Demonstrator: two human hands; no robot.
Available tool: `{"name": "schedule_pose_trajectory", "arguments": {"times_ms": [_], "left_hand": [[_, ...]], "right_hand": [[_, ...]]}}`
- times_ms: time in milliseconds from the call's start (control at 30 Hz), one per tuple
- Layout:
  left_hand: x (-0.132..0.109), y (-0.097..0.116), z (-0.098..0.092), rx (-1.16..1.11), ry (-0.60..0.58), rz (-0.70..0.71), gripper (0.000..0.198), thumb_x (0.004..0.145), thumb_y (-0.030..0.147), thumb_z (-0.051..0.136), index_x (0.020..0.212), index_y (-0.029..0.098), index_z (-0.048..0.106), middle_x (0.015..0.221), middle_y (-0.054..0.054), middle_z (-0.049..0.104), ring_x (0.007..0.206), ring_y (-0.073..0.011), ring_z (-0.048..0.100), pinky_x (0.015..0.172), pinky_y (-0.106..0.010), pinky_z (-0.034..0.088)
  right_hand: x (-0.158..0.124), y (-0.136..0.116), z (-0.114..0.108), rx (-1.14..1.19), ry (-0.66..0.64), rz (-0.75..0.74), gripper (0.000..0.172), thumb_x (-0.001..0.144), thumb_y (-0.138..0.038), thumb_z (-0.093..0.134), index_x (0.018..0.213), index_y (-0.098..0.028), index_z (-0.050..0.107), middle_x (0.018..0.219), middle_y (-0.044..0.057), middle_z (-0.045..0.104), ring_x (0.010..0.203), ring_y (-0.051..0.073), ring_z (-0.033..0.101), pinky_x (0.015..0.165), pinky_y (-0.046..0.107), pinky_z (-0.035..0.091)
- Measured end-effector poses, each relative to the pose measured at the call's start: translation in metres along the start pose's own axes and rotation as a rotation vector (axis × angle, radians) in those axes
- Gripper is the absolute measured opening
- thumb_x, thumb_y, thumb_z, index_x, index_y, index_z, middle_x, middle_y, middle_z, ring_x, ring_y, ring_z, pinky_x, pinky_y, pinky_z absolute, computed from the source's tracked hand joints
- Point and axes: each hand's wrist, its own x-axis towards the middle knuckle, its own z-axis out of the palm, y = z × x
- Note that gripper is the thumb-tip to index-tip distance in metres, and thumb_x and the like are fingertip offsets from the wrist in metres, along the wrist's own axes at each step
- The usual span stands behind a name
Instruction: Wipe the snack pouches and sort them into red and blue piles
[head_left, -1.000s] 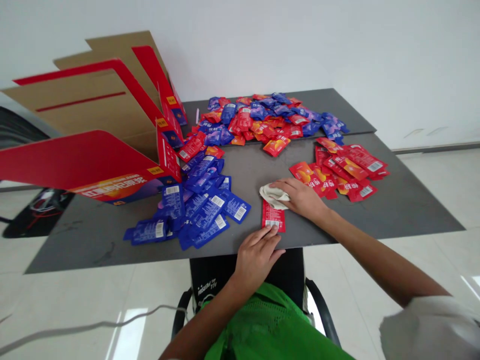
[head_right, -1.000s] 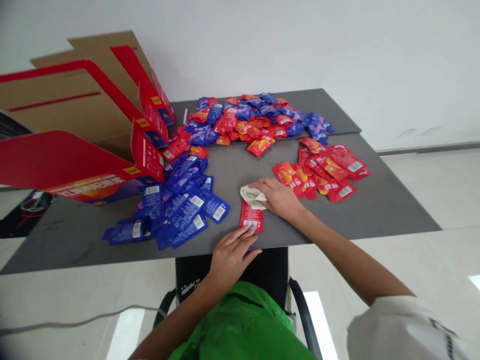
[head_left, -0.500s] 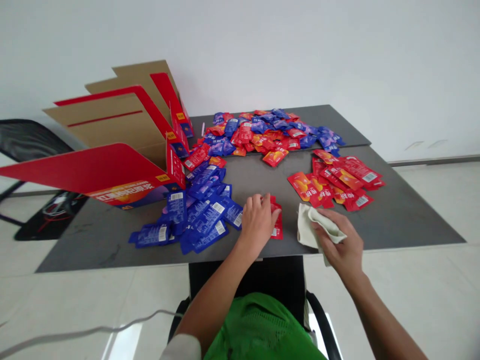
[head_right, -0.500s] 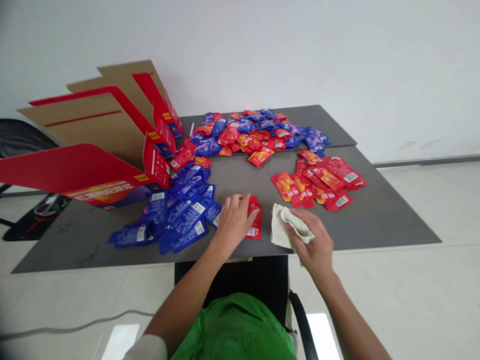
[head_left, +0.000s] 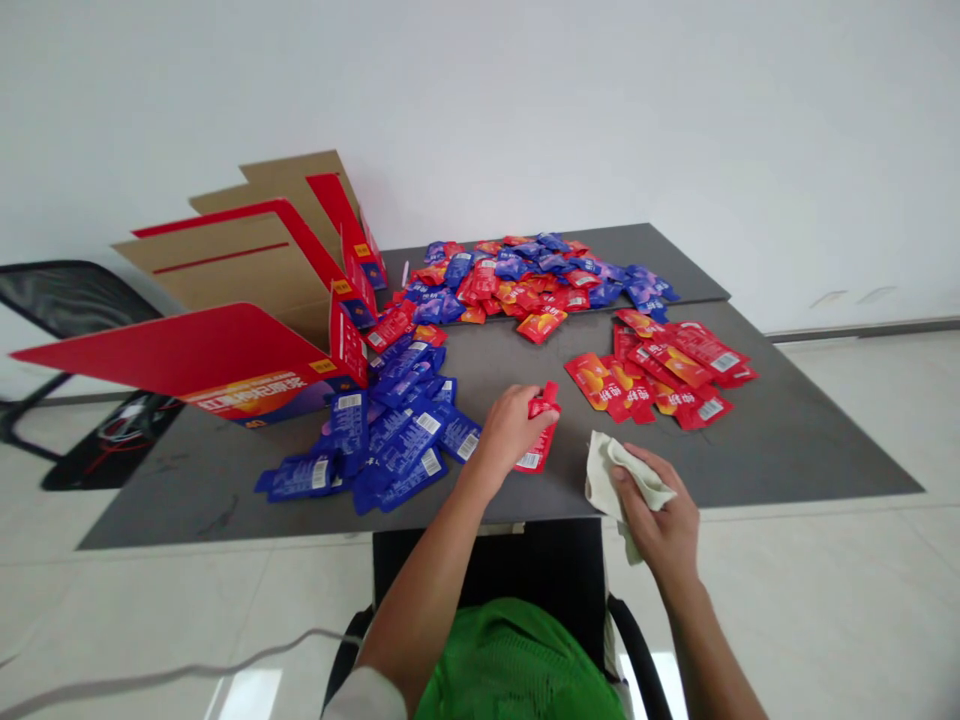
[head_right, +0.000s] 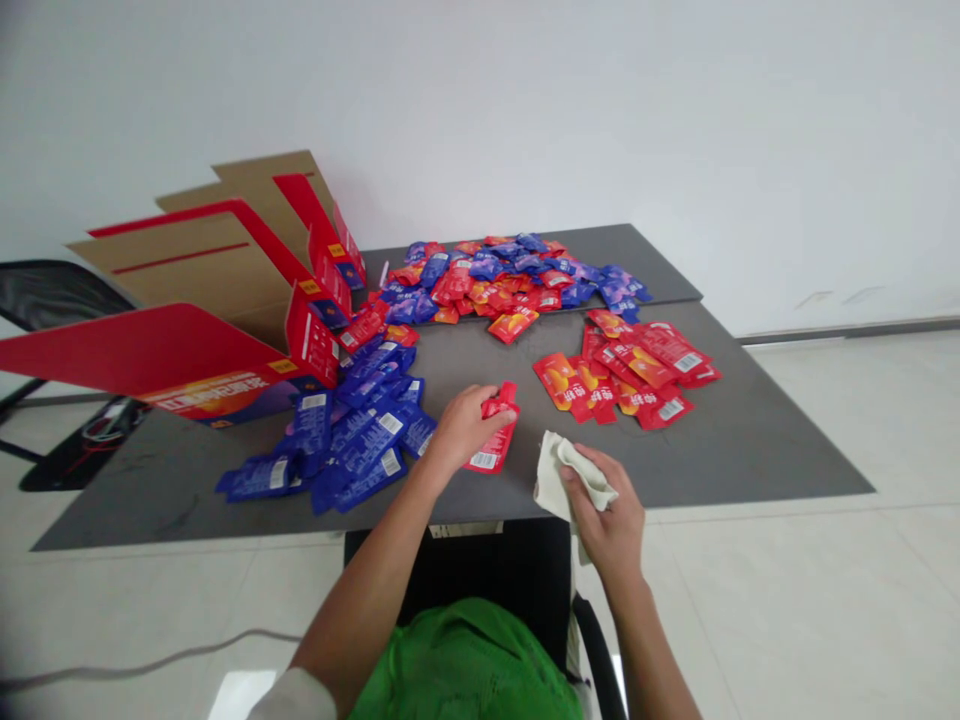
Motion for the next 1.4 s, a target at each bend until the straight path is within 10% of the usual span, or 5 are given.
{"name": "schedule_pose_trajectory", "arguments": {"times_ms": [167,667,867,1133,1400], "left_hand": [[-0.032,0.015,-0.026,-0.305,0.107,0.235,0.010,0.100,0.020,0.072,0.105,0.024,0.080,0.103,-0.002,0.071,0.096,-0.0161,0.070,0.089,-0.028,0.053],[-0.137,-0.004,-0.004,0.165,-0.116,0.427,0.053,0.094,0.034,0.081,0.141,0.019,0.062,0.144,-0.013,0.065,0.141,-0.0301,0.056,0.117,-0.049,0.047],[-0.153,-0.010,0.022,0.185,0.065,0.459,0.032,0.102,0.021,0.070,0.134,0.016,0.067,0.141,-0.013,0.068,0.135,-0.0264,0.061,0.113,-0.043,0.052],[-0.159,-0.018,0.031,0.236,0.102,0.418,0.024,0.107,0.020,0.062,0.129,0.021,0.072,0.128,-0.006,0.078,0.120,-0.0218,0.070,0.099,-0.038,0.054],[-0.162,-0.017,0.039,0.273,0.148,0.387,0.024,0.107,0.022,0.063,0.128,0.022,0.073,0.135,-0.005,0.076,0.125,-0.0205,0.068,0.098,-0.037,0.052]], "right_hand": [[0.001,0.001,0.000,0.023,0.004,0.004,0.031,0.096,-0.044,0.072,0.121,-0.027,0.074,0.116,0.011,0.077,0.105,0.032,0.075,0.094,0.051,0.062],[0.019,-0.004,-0.008,0.070,-0.106,0.085,0.041,0.094,-0.053,0.074,0.123,-0.024,0.076,0.117,0.010,0.079,0.104,0.028,0.075,0.095,0.044,0.059],[0.060,-0.026,-0.006,0.017,-0.120,-0.206,0.034,0.097,-0.041,0.073,0.127,-0.025,0.073,0.122,0.009,0.078,0.110,0.028,0.074,0.098,0.043,0.059],[0.063,-0.031,0.042,-0.158,-0.689,-0.703,0.052,0.094,-0.015,0.068,0.144,-0.028,0.061,0.137,0.010,0.071,0.125,0.029,0.067,0.100,0.043,0.060],[0.134,-0.006,0.057,-0.300,-0.485,-0.627,0.041,0.099,-0.027,0.065,0.140,-0.023,0.065,0.130,0.014,0.072,0.119,0.033,0.068,0.100,0.048,0.059]]}}
